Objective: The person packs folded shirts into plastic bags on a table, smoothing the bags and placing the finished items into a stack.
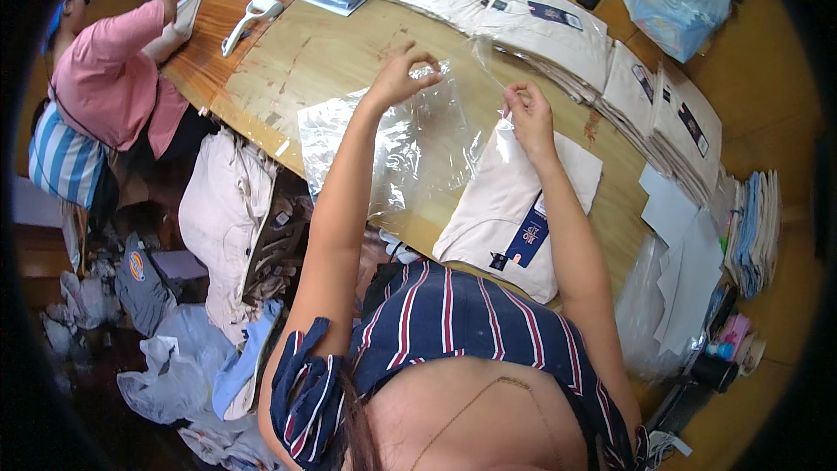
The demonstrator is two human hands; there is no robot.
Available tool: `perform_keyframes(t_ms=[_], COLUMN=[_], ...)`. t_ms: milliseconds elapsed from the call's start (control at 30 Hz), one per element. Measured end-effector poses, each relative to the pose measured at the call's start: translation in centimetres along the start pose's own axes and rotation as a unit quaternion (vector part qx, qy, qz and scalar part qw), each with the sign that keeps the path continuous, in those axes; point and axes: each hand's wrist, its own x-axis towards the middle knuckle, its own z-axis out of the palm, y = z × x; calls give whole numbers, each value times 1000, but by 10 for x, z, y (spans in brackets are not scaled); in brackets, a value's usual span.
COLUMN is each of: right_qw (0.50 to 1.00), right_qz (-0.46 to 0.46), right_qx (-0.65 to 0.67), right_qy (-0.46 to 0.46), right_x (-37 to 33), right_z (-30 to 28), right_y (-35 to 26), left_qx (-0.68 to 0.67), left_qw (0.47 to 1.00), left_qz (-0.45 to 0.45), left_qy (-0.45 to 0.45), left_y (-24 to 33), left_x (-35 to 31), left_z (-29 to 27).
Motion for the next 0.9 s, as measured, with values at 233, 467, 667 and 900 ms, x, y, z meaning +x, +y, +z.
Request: perform_keyframes(t_ms=[233,467,667,900], right_qw=[995,980,979,908], right_qz=[-17,37,-131,-283], right_qx=[15,-30,135,-306], right_qy=[-100,-195,-81,33], right_x=[13,5,11,1], right_z=[-50,-140,-147,-137], right_y=[-63,-117,-124,-153], left_qx=[-400,-268,-164,-131], left_qw=[889,916,966,962], left_qz=[2,124,176,237], left_qy=[-224,-272,-96,48], left_y=[16,87,150,183], left_x=[78,76,53,58], left_z=[29,-60,-94,-103])
